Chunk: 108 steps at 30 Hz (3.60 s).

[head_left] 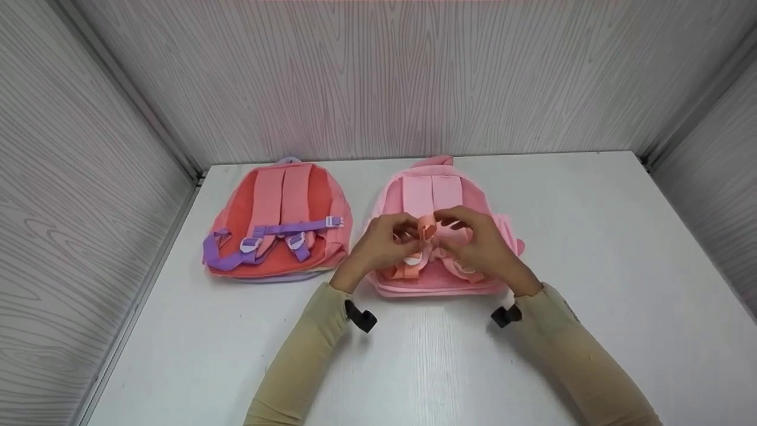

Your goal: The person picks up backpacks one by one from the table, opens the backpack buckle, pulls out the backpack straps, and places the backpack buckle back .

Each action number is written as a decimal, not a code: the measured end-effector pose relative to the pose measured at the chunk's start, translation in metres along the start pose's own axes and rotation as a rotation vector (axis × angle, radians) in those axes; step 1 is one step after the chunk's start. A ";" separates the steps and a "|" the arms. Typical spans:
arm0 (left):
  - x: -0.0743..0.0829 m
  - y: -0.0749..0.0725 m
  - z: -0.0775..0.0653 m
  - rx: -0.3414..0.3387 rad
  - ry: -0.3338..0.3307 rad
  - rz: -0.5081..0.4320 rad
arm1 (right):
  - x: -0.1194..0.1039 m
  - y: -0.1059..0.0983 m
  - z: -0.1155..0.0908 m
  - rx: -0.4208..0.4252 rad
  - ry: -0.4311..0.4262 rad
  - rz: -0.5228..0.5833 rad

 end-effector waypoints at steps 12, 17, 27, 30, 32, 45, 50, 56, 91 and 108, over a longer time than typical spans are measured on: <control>0.002 0.002 0.000 -0.017 0.054 0.035 | -0.030 0.002 0.015 -0.024 -0.124 -0.004; 0.002 0.002 0.001 -0.013 0.043 0.046 | -0.034 0.007 0.020 -0.039 -0.124 -0.012; -0.001 0.001 0.000 -0.010 0.029 0.033 | -0.038 0.009 0.020 -0.040 -0.142 -0.023; -0.001 0.001 -0.001 -0.011 0.025 0.036 | -0.038 0.008 0.019 -0.036 -0.130 -0.025; -0.001 0.001 -0.001 -0.012 0.025 0.039 | -0.038 0.008 0.019 -0.037 -0.129 -0.027; 0.000 -0.001 -0.001 -0.002 0.046 0.035 | -0.040 0.004 0.019 -0.023 -0.171 0.020; -0.002 0.000 -0.002 -0.004 0.029 0.027 | -0.039 0.001 0.018 -0.013 -0.169 0.022; -0.004 0.002 -0.001 -0.005 0.018 0.036 | -0.034 -0.001 0.016 -0.005 -0.152 0.022; -0.005 0.002 0.000 -0.015 -0.030 0.020 | -0.018 -0.045 0.001 0.195 -0.046 0.129; 0.000 0.001 -0.003 0.005 0.014 0.073 | 0.015 -0.066 -0.019 0.292 0.172 0.305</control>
Point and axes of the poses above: each hand's wrist, its own z-axis towards the middle knuckle, its own y-axis out of the palm, x = y × z, the point moved 9 cm from there along z, towards the middle knuckle, and after that the axes turned 2 degrees about y, right-handed, at the moved point
